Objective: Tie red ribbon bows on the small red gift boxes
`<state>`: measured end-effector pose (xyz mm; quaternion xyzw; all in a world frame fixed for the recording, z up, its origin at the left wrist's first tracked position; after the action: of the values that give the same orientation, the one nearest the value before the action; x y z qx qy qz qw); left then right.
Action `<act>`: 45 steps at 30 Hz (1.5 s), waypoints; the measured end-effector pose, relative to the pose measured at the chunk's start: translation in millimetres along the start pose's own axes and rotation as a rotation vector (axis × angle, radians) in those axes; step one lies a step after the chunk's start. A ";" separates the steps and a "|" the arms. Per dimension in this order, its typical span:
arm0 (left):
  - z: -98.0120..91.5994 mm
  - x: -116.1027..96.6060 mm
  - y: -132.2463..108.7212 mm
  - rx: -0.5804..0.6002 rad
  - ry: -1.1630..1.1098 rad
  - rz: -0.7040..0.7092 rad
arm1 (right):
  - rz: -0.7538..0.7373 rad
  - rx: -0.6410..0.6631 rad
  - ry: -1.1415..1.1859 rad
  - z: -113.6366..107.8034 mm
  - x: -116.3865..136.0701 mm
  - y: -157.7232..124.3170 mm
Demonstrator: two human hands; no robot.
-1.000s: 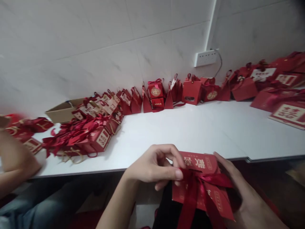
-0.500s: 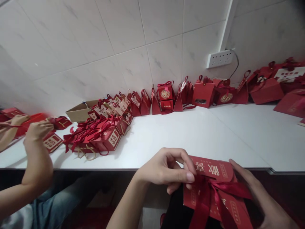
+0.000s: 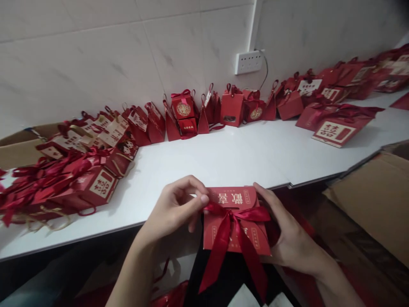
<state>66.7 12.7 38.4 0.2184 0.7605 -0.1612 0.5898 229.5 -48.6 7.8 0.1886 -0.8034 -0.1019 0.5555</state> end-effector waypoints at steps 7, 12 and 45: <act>-36.3 -1.9 -14.4 -0.406 0.324 -0.054 | 0.004 -0.012 0.014 -4.4 -3.5 0.5; -8.0 0.1 -15.7 -0.232 0.494 -0.109 | 0.016 -0.008 0.029 -4.2 -6.8 0.5; 75.8 -85.9 -75.7 -0.787 1.005 0.631 | -0.104 -0.117 -0.008 -8.3 5.3 -3.8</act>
<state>107.8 -102.1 101.5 0.2469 0.8428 0.4241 0.2213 236.3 -53.9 13.9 0.1969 -0.7874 -0.1781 0.5564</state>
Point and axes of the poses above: each hand's wrist, its own y-axis towards the middle knuckle, its own z-axis out of the palm, x = y × z, the point moved 10 cm from there along y, towards the middle knuckle, and after that the axes turned 13 degrees about y, right-handed, at the moved point
